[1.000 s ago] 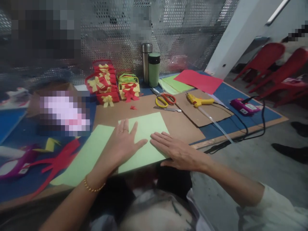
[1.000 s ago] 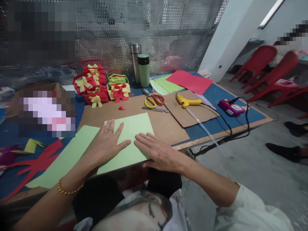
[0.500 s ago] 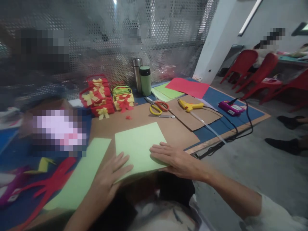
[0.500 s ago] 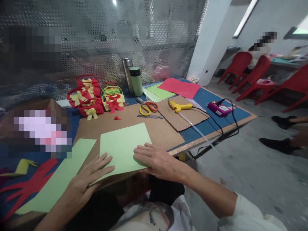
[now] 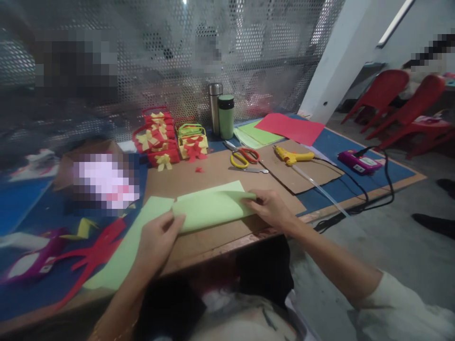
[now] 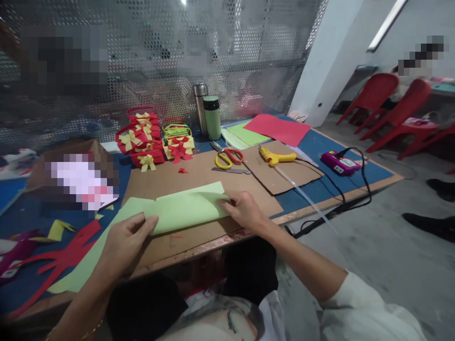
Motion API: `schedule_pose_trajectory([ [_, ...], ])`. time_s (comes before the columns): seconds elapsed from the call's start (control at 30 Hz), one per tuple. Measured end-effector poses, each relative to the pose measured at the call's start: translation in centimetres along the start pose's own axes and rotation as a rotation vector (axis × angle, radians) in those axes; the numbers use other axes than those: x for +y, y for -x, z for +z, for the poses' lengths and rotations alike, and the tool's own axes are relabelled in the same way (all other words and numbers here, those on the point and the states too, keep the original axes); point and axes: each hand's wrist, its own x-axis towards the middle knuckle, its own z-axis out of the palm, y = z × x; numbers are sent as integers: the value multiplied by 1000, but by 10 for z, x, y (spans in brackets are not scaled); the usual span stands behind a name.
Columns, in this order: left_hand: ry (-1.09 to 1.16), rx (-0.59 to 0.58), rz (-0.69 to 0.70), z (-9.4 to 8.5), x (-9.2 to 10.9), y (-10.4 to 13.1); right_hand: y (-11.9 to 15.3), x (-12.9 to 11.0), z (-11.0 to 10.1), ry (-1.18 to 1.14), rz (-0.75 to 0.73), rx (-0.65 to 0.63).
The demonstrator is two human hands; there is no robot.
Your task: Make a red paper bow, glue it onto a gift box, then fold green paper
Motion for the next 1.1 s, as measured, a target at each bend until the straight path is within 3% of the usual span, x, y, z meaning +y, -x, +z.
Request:
schedule_pose_trajectory([
  [0.27, -300, -53, -71, 10, 13, -36, -47, 5, 3, 308, 106, -62],
  [0.4, -326, -79, -94, 11, 11, -37, -40, 7, 4, 296, 68, -71],
  [0.5, -314, -58, -94, 12, 10, -33, -30, 9, 8, 247, 101, 16],
  [0.57, -316, -32, -55, 14, 8, -30, -26, 11, 11, 243, 110, 50],
  [0.8, -273, 34, 173, 22, -12, -26, -26, 18, 12, 237, -10, -13],
  [1.1, -301, 78, 248, 27, -25, -24, -20, 20, 16, 342, -50, 3],
])
